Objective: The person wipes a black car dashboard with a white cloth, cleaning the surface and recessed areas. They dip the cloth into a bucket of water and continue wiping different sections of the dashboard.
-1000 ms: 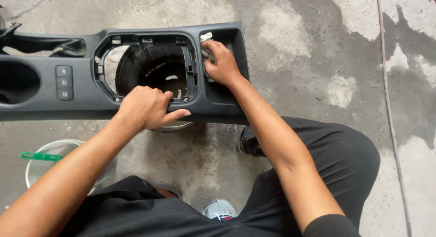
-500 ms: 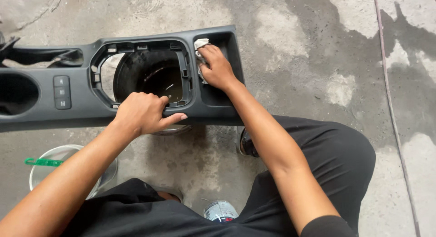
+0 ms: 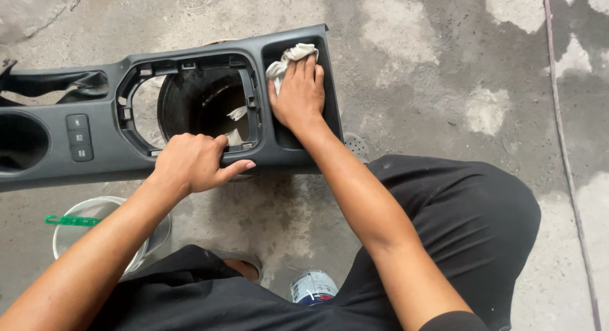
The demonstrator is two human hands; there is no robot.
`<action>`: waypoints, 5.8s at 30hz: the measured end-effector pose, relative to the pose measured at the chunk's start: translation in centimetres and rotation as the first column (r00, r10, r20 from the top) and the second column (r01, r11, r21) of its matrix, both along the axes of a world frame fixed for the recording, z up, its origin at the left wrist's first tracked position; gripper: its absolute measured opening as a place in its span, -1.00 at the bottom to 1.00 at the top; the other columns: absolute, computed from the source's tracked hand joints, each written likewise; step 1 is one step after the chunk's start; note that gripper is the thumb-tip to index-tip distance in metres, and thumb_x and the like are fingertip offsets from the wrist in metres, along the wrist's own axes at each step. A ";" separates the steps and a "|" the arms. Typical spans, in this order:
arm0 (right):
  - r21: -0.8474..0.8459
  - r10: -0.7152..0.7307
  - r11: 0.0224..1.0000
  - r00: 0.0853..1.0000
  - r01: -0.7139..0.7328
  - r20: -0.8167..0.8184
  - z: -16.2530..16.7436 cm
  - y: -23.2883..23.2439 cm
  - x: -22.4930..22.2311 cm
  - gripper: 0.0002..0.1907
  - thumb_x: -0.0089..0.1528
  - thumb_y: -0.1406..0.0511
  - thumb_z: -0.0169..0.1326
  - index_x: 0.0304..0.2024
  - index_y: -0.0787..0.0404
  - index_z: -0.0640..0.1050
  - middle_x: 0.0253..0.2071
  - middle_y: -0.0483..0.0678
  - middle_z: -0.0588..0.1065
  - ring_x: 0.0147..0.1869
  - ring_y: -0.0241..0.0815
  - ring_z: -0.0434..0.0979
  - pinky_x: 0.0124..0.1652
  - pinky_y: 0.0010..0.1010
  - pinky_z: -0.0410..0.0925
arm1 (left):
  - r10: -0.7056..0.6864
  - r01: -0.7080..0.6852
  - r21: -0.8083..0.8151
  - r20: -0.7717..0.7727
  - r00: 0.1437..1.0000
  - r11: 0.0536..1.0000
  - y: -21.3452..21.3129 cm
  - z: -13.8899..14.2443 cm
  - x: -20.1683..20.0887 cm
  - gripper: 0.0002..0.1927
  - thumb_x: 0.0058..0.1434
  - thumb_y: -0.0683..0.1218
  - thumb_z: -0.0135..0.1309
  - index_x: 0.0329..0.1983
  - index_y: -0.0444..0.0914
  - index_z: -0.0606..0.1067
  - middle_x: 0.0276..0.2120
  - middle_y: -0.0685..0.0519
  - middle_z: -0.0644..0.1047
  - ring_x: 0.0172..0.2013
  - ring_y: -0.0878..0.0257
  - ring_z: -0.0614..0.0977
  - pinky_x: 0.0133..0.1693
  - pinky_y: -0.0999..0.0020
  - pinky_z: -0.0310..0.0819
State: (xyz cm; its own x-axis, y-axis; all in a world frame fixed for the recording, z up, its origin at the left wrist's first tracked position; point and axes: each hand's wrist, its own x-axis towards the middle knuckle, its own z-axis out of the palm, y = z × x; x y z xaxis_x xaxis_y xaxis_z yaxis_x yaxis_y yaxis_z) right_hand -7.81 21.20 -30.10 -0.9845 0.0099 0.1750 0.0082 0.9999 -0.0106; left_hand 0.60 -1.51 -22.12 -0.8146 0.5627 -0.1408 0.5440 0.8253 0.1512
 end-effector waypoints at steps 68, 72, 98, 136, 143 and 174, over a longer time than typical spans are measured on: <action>-0.490 0.422 0.738 0.884 -0.465 -0.204 1.9 -1.3 0.3 -0.83 0.04 0.32 0.07 -0.38 0.22 0.64 -0.26 -0.04 0.59 -0.05 0.01 0.53 -0.07 -0.15 0.40 | -0.184 0.191 0.065 -0.106 0.977 0.979 -3.9 -2.6 0.1 -0.24 0.19 0.48 -0.05 -0.51 -0.31 0.53 -0.59 -0.16 0.55 -0.55 -0.14 0.62 -0.44 0.04 0.55; -0.610 0.163 0.683 0.898 -0.402 -0.409 1.8 -1.1 1.0 -0.86 0.12 0.36 0.00 -0.44 0.25 0.57 -0.33 0.01 0.57 -0.15 0.01 0.54 -0.16 -0.20 0.44 | -0.178 0.180 0.048 -0.035 0.983 0.983 -3.8 -2.5 -0.3 -0.22 0.18 0.50 -0.05 -0.53 -0.33 0.52 -0.58 -0.14 0.55 -0.56 -0.16 0.61 -0.45 0.03 0.55; -0.461 0.570 0.704 0.817 -0.540 -0.087 0.3 -1.3 -0.6 -0.39 0.34 0.08 0.02 0.38 0.18 0.39 0.46 0.12 0.25 0.55 0.19 0.07 0.36 0.05 -0.02 | -0.216 0.218 0.083 -0.027 0.976 0.972 -4.3 -3.0 -0.4 -0.23 0.18 0.48 -0.02 -0.58 -0.33 0.51 -0.64 -0.17 0.54 -0.58 -0.17 0.60 -0.47 0.03 0.54; -0.489 0.554 0.719 0.832 -0.494 -0.025 0.9 -2.2 -1.8 -0.57 0.25 0.17 0.07 0.08 0.26 0.61 0.39 0.16 0.25 0.44 0.24 0.14 0.34 0.11 0.03 | -0.218 0.218 0.042 -0.021 0.976 0.975 -4.6 -3.2 -0.6 -0.24 0.15 0.49 0.03 -0.48 -0.33 0.56 -0.64 -0.12 0.55 -0.56 -0.13 0.62 -0.45 0.06 0.55; -0.243 0.652 0.756 0.667 -0.607 0.360 3.5 0.7 3.7 -0.59 0.18 0.23 0.05 0.01 0.29 0.62 0.53 0.12 0.16 0.57 0.16 0.10 0.44 -0.07 0.08 | -0.199 0.211 0.109 -0.109 0.974 0.971 -4.7 -3.7 -0.3 -0.28 0.12 0.46 0.04 -0.42 -0.32 0.58 -0.63 -0.13 0.56 -0.59 -0.13 0.61 -0.49 0.06 0.53; -0.213 0.485 0.874 0.813 -0.437 0.323 6.9 -1.1 6.5 -0.58 0.33 0.19 -0.06 0.17 0.21 0.52 0.35 0.05 0.40 0.55 -0.03 0.28 0.52 -0.19 0.15 | 0.415 -0.268 0.427 -0.303 0.858 0.864 2.7 -3.0 -11.3 -0.53 0.57 0.13 -0.22 0.38 -0.16 0.42 0.13 -0.18 0.50 0.16 -0.11 0.44 0.23 -0.07 0.07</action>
State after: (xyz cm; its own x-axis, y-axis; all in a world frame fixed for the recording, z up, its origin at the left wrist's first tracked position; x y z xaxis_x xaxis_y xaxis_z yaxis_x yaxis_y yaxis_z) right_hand -1.32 20.11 -23.18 -0.8722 -0.4628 -0.1583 -0.4257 0.8777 -0.2202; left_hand -10.73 1.23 -25.14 -0.9111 0.1877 0.3670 0.3120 0.8959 0.3163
